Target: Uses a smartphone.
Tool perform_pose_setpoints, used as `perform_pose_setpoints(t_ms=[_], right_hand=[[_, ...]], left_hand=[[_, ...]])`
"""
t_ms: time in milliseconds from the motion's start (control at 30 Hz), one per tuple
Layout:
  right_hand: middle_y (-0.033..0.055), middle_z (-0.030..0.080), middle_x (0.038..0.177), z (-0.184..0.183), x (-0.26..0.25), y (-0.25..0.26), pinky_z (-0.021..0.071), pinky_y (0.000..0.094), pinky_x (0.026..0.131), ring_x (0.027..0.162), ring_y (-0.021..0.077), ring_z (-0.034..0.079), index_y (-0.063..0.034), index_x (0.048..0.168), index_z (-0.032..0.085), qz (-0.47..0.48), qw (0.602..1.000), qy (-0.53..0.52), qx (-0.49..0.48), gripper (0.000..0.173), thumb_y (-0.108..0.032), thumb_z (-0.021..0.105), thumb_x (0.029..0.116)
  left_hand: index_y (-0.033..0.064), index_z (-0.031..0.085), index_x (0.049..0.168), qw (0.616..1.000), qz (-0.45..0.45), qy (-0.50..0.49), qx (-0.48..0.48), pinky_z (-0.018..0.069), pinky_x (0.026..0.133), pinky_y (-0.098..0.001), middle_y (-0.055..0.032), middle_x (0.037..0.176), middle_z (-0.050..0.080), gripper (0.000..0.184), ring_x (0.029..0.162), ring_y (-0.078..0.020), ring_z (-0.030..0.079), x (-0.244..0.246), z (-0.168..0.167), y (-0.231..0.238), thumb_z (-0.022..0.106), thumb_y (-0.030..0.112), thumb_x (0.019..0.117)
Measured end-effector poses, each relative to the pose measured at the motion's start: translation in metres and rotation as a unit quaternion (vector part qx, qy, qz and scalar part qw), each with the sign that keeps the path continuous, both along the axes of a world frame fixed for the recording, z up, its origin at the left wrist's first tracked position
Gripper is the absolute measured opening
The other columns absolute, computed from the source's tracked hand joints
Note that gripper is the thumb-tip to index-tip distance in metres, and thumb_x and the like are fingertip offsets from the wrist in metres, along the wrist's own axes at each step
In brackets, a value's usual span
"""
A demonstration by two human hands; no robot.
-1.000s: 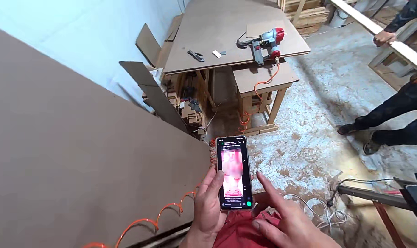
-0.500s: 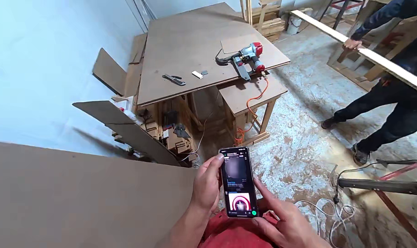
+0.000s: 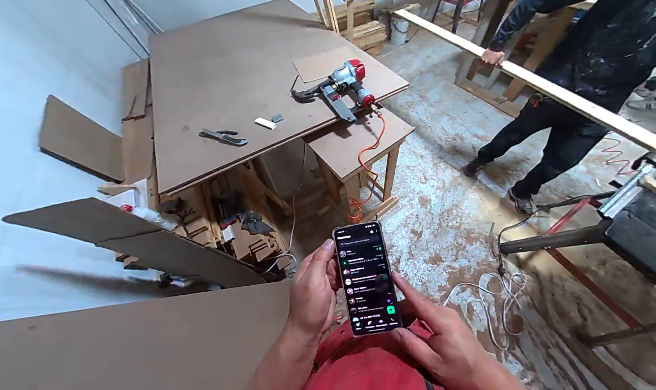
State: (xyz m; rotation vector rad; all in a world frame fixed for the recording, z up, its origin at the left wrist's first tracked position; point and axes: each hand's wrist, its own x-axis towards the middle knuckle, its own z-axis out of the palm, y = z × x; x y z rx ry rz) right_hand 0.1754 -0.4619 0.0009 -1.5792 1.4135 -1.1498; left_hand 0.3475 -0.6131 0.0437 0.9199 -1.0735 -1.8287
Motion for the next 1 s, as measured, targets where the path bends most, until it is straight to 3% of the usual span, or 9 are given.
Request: perform_pose_setpoints(t_ms=[200, 367, 567, 667, 800, 867, 933, 1000], right_hand=[[0.0026, 0.076, 0.113, 0.003, 0.002, 0.006, 0.0643, 0.0368, 0.089, 0.098, 0.0124, 0.074, -0.0128, 0.162, 0.032, -0.007, 1.0, -0.006, 0.011, 0.071, -0.025, 0.066, 0.101], [0.0023, 0.076, 0.112, 0.005, -0.002, 0.009, 0.0645, 0.0369, 0.088, 0.098, 0.0121, 0.074, -0.0127, 0.162, 0.033, -0.007, 1.0, 0.009, 0.01, 0.071, -0.025, 0.067, 0.1007], [0.0018, 0.076, 0.112, 0.006, -0.005, 0.013, 0.0649, 0.0374, 0.088, 0.097, 0.012, 0.075, -0.0133, 0.161, 0.035, -0.011, 1.0, 0.018, 0.001, 0.071, -0.026, 0.068, 0.0998], [0.0014, 0.076, 0.112, 0.005, -0.006, 0.014, 0.065, 0.0374, 0.087, 0.097, 0.0118, 0.075, -0.0132, 0.161, 0.035, -0.011, 1.0, 0.018, -0.005, 0.07, -0.027, 0.067, 0.1002], [0.0015, 0.076, 0.113, 0.006, -0.006, 0.017, 0.0648, 0.0375, 0.088, 0.097, 0.0121, 0.075, -0.0132, 0.161, 0.034, -0.014, 1.0, 0.005, -0.006, 0.071, -0.027, 0.067, 0.1006], [0.0019, 0.076, 0.112, 0.005, -0.005, 0.018, 0.0649, 0.0371, 0.087, 0.096, 0.0123, 0.075, -0.0123, 0.162, 0.033, -0.022, 1.0, -0.006, -0.003, 0.071, -0.027, 0.067, 0.1006], [0.0025, 0.076, 0.11, 0.004, -0.003, 0.02, 0.0647, 0.0364, 0.086, 0.094, 0.0123, 0.074, -0.0107, 0.161, 0.033, -0.033, 0.999, -0.018, -0.01, 0.071, -0.026, 0.067, 0.1007], [0.0028, 0.076, 0.11, 0.005, -0.002, 0.021, 0.0647, 0.0364, 0.086, 0.095, 0.013, 0.074, -0.0103, 0.162, 0.032, -0.042, 0.998, -0.031, -0.018, 0.072, -0.024, 0.067, 0.1005]], left_hand=[[0.0003, 0.07, 0.109, 1.0, -0.015, 0.005, -0.01, 0.0622, 0.082, -0.0406, -0.0185, 0.094, 0.073, 0.05, 0.086, -0.023, 0.074, 0.003, -0.005, 0.006, 0.026, 0.025, 0.1097], [-0.0022, 0.068, 0.117, 1.0, -0.016, 0.005, -0.008, 0.0623, 0.083, -0.041, -0.021, 0.101, 0.073, 0.046, 0.089, -0.0247, 0.073, 0.0, -0.006, 0.01, 0.029, 0.018, 0.1074], [-0.0032, 0.069, 0.117, 1.0, -0.011, -0.02, -0.013, 0.0641, 0.081, -0.0467, -0.0252, 0.102, 0.073, 0.025, 0.088, -0.0317, 0.075, -0.009, -0.006, 0.014, 0.052, 0.01, 0.1042], [-0.0029, 0.069, 0.118, 1.0, -0.012, -0.015, -0.015, 0.0637, 0.082, -0.0466, -0.0252, 0.102, 0.073, 0.027, 0.089, -0.0314, 0.075, -0.01, -0.007, 0.016, 0.051, 0.013, 0.1053], [-0.0017, 0.068, 0.123, 0.998, -0.048, 0.026, -0.035, 0.0621, 0.086, -0.0446, -0.0243, 0.106, 0.072, 0.04, 0.094, -0.0288, 0.074, -0.004, -0.008, 0.017, 0.039, 0.02, 0.1073], [0.0016, 0.06, 0.137, 0.992, -0.103, 0.041, -0.06, 0.0605, 0.09, -0.0457, -0.0239, 0.114, 0.07, 0.042, 0.099, -0.029, 0.072, 0.001, -0.009, 0.018, 0.037, 0.021, 0.107], [0.0072, 0.043, 0.154, 0.983, -0.156, 0.054, -0.082, 0.0583, 0.096, -0.0483, -0.0233, 0.127, 0.066, 0.052, 0.11, -0.0314, 0.069, 0.005, -0.011, 0.02, 0.042, 0.018, 0.1034], [0.0106, 0.027, 0.163, 0.973, -0.194, 0.069, -0.102, 0.0541, 0.104, -0.0506, -0.0233, 0.141, 0.058, 0.068, 0.123, -0.0345, 0.063, 0.008, -0.013, 0.022, 0.046, 0.011, 0.0979]])
